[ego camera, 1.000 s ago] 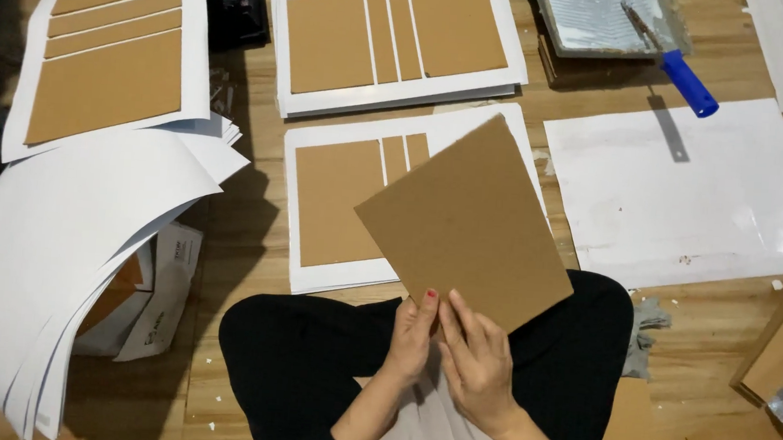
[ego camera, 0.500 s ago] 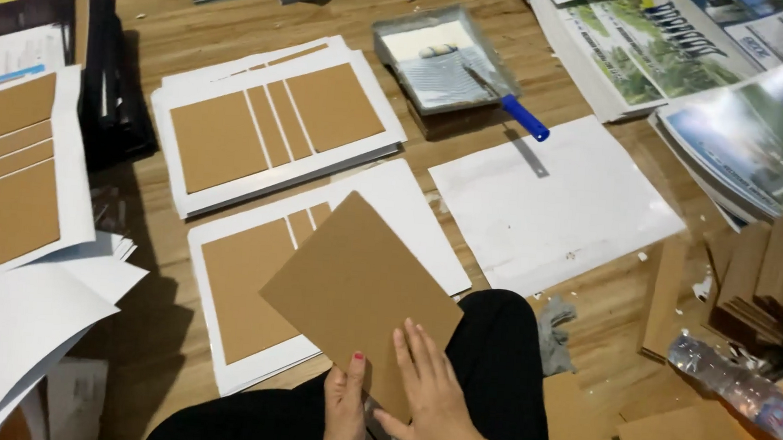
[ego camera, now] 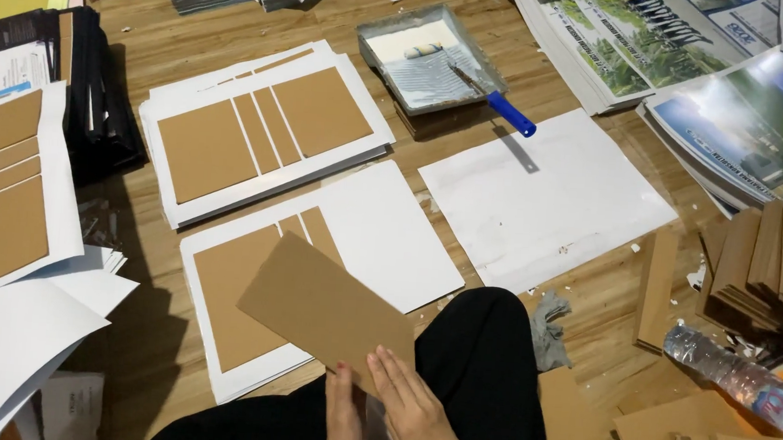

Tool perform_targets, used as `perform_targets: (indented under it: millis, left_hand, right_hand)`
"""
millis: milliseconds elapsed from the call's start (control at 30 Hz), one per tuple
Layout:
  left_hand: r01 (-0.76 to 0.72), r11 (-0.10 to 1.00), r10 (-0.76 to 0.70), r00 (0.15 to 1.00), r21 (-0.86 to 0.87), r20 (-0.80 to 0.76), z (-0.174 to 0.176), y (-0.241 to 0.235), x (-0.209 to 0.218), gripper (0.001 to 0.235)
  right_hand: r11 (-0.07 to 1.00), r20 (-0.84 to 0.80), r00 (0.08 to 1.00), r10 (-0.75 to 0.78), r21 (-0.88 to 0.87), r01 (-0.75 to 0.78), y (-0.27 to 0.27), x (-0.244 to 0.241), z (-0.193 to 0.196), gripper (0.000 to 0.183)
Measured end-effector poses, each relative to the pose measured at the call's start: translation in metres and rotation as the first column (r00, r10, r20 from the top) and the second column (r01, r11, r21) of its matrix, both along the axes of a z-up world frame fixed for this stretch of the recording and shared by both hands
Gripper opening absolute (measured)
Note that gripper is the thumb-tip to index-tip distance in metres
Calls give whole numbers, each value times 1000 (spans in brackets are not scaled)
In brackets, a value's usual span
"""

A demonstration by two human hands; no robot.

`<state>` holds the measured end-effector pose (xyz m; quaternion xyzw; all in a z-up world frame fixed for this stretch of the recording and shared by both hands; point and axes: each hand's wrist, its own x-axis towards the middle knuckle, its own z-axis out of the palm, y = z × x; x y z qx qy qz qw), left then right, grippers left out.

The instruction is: Applying glue to white sheets with a roller and precisely placing cardboard panels and strips onto them to assemble components.

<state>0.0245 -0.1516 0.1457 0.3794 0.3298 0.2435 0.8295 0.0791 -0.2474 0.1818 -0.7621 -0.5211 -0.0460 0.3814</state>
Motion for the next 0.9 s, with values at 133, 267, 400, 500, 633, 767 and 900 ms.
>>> perform_targets:
  millis: [133,267,400,500,633,767,900]
  left_hand:
    - [-86,988,87,996,-128,5,3,7,-2,68]
    - [-10,940,-2,999,341,34,17,29,3,75]
    - [0,886,47,995,464,-91,51,53,7,75]
    - [-26,867,139,972,497,-191,55,66,5,76]
    - [-227,750,315,948,621,-34,52,80,-3,60]
    - [-410,735,428,898,540,100,50,92,-9,39]
    - [-448,707,493,867,548,73,31,104,-13,33]
  right_hand:
    - [981,-275,943,190,90,-171,-4,-5,-1,58]
    - [950,-340,900,272,245,-195,-5,-13,-18,57]
    - [941,-422,860,288,291,-172,-8,-19,6,54]
    - [933,-516,787,338,291,-210,-14,-18,1,48]
    - [905,-554,721,417,328,-271,-17,-15,3,44]
    - [946,-728,605,323,235,-222,-24,-16,-8,35]
    - [947,-724,611,321,252,-199,-24,-14,-14,36]
